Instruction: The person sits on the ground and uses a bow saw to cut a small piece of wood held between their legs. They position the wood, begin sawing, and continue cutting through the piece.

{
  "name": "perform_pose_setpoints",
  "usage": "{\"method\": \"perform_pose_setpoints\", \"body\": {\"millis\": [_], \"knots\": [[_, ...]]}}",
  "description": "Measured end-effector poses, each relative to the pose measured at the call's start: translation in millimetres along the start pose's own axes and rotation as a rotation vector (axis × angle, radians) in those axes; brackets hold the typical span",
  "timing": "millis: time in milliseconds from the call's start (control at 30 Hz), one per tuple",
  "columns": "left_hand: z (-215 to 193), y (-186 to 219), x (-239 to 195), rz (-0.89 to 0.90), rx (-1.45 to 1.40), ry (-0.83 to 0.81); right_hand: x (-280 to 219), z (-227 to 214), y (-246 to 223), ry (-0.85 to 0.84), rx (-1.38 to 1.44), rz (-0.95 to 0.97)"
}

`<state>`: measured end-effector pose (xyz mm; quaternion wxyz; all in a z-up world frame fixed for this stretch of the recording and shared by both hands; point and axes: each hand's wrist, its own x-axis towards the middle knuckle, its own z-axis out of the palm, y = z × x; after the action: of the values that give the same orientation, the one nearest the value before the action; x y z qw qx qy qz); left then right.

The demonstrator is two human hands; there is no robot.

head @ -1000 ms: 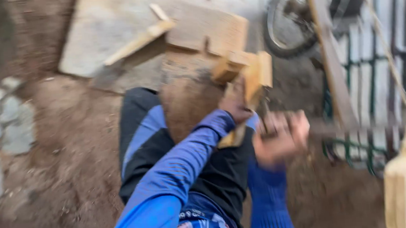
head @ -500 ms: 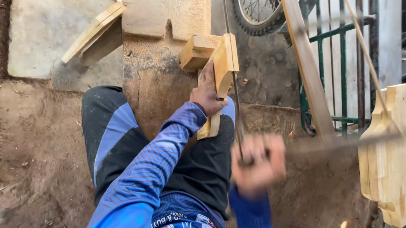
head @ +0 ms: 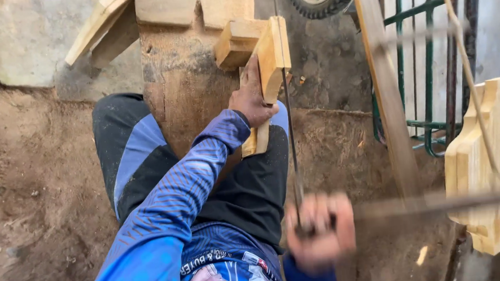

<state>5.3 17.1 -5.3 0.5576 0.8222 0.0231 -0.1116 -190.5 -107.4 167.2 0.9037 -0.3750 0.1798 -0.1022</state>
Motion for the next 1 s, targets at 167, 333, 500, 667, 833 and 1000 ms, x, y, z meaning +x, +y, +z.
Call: {"method": "perform_pose_setpoints", "body": {"millis": [167, 333, 500, 667, 833, 1000], "knots": [[9, -9, 6, -0.057, 0.016, -0.002, 146, 74, 59, -0.023, 0.009, 0.059], [-2, 4, 7, -0.043, -0.012, -0.009, 26, 22, 7, -0.267, 0.100, 0.037], [3, -4, 6, 0.012, -0.007, 0.012, -25, -24, -3, -0.102, 0.044, 0.014], [12, -6, -2, -0.010, -0.026, 0.052, 140, 20, 80, -0.236, 0.010, -0.092], [15, -18, 10, 0.038, 0.006, 0.092, 153, 35, 72, -0.151, 0.048, -0.037], [0, 4, -1, -0.052, 0.001, 0.021, 27, 6, 17, -0.341, 0.102, -0.002]]}}
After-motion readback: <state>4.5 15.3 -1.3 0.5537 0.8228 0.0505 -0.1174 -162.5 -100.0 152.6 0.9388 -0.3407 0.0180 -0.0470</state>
